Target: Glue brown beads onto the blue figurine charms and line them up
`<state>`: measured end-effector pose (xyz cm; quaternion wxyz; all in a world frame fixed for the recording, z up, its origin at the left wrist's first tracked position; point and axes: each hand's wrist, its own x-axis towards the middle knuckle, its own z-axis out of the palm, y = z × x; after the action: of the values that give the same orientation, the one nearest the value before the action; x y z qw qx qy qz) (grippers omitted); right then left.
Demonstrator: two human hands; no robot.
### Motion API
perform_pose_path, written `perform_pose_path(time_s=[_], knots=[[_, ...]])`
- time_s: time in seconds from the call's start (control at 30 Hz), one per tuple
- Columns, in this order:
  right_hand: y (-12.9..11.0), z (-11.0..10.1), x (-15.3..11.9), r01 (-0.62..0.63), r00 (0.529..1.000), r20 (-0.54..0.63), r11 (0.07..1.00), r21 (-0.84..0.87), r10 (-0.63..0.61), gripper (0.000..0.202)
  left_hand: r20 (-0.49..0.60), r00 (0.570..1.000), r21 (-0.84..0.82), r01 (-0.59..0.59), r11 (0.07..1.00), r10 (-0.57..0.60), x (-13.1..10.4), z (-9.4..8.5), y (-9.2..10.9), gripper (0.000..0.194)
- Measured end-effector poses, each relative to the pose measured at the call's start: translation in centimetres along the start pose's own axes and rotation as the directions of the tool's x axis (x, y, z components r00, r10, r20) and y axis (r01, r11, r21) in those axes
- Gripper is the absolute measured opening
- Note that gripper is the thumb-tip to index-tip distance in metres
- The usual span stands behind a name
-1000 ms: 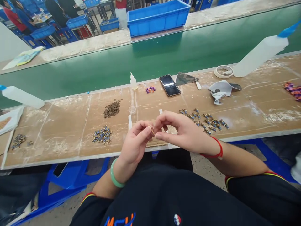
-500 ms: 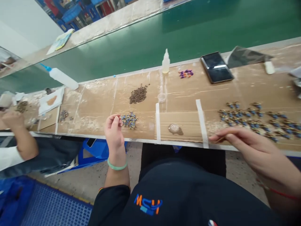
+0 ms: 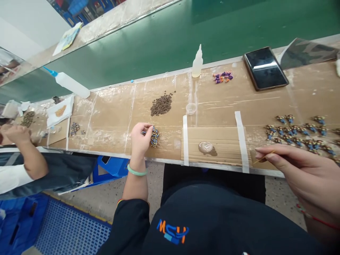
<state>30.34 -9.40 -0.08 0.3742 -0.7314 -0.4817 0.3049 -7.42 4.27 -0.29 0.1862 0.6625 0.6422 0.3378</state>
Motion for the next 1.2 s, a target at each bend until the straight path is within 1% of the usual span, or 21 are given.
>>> perform_pose_path(time_s=[0.1, 0.2, 0.27, 0.37, 0.47, 0.6, 0.73, 0.8, 0.87, 0.9, 0.97, 1.03, 1.1, 1.2], knots=[[-0.7, 0.1, -0.1, -0.027, 0.997, 0.074, 0.996, 0.087, 0.020, 0.030, 0.069, 0.997, 0.057, -0.023, 0.998, 0.019, 3.3, 0.6, 0.2, 0.005], [-0.4, 0.2, -0.2, -0.067, 0.996, 0.072, 0.993, 0.100, 0.060, 0.035, 0.146, 0.989, 0.112, -0.040, 0.993, 0.024, 5.7, 1.3, 0.4, 0.006], [-0.1, 0.2, -0.3, -0.094, 0.994, 0.058, 0.990, 0.102, 0.089, 0.038, 0.195, 0.981, 0.144, -0.052, 0.988, 0.023, 6.5, 1.7, 0.4, 0.006], [0.0, 0.2, -0.2, -0.117, 0.993, 0.038, 0.989, 0.091, 0.114, 0.037, 0.242, 0.970, 0.180, -0.072, 0.981, 0.027, 7.0, 2.0, 0.2, 0.005], [-0.2, 0.3, 0.0, -0.116, 0.993, 0.041, 0.989, 0.097, 0.112, 0.035, 0.253, 0.967, 0.209, -0.081, 0.975, 0.026, 6.8, 2.2, -0.1, 0.004], [-0.5, 0.3, 0.3, -0.085, 0.996, 0.048, 0.990, 0.109, 0.080, 0.034, 0.245, 0.969, 0.239, -0.085, 0.967, 0.025, 6.8, 2.4, -0.3, 0.004], [-0.2, 0.5, 0.3, -0.094, 0.994, 0.071, 0.986, 0.135, 0.085, 0.033, 0.237, 0.970, 0.263, -0.109, 0.959, 0.046, 7.2, 2.6, 0.1, 0.006], [0.0, 0.5, 0.1, -0.108, 0.992, 0.076, 0.984, 0.144, 0.098, 0.033, 0.238, 0.970, 0.266, -0.122, 0.956, 0.057, 7.1, 2.2, 0.5, 0.006], [0.2, 0.5, 0.0, -0.119, 0.992, 0.061, 0.982, 0.144, 0.111, 0.032, 0.273, 0.959, 0.251, -0.152, 0.956, 0.081, 6.4, 1.5, 0.9, 0.007], [0.3, 0.5, -0.1, -0.126, 0.991, 0.054, 0.982, 0.142, 0.119, 0.032, 0.310, 0.946, 0.240, -0.175, 0.955, 0.096, 5.9, 1.0, 1.1, 0.007], [0.5, 0.5, -0.2, -0.137, 0.990, 0.043, 0.981, 0.141, 0.132, 0.032, 0.405, 0.907, 0.236, -0.229, 0.944, 0.118, 4.5, 0.1, 1.3, 0.008], [0.7, 0.5, -0.1, -0.136, 0.990, 0.046, 0.980, 0.142, 0.131, 0.032, 0.465, 0.878, 0.289, -0.269, 0.919, 0.111, 3.1, -0.6, 1.5, 0.004], [0.7, 0.6, 0.0, -0.129, 0.991, 0.058, 0.980, 0.152, 0.121, 0.032, 0.476, 0.875, 0.362, -0.287, 0.887, 0.089, 2.2, -0.9, 1.8, 0.004], [0.5, 0.8, 0.1, -0.116, 0.992, 0.073, 0.977, 0.177, 0.105, 0.032, 0.474, 0.879, 0.421, -0.283, 0.862, 0.057, 1.7, -0.8, 2.1, 0.006]])
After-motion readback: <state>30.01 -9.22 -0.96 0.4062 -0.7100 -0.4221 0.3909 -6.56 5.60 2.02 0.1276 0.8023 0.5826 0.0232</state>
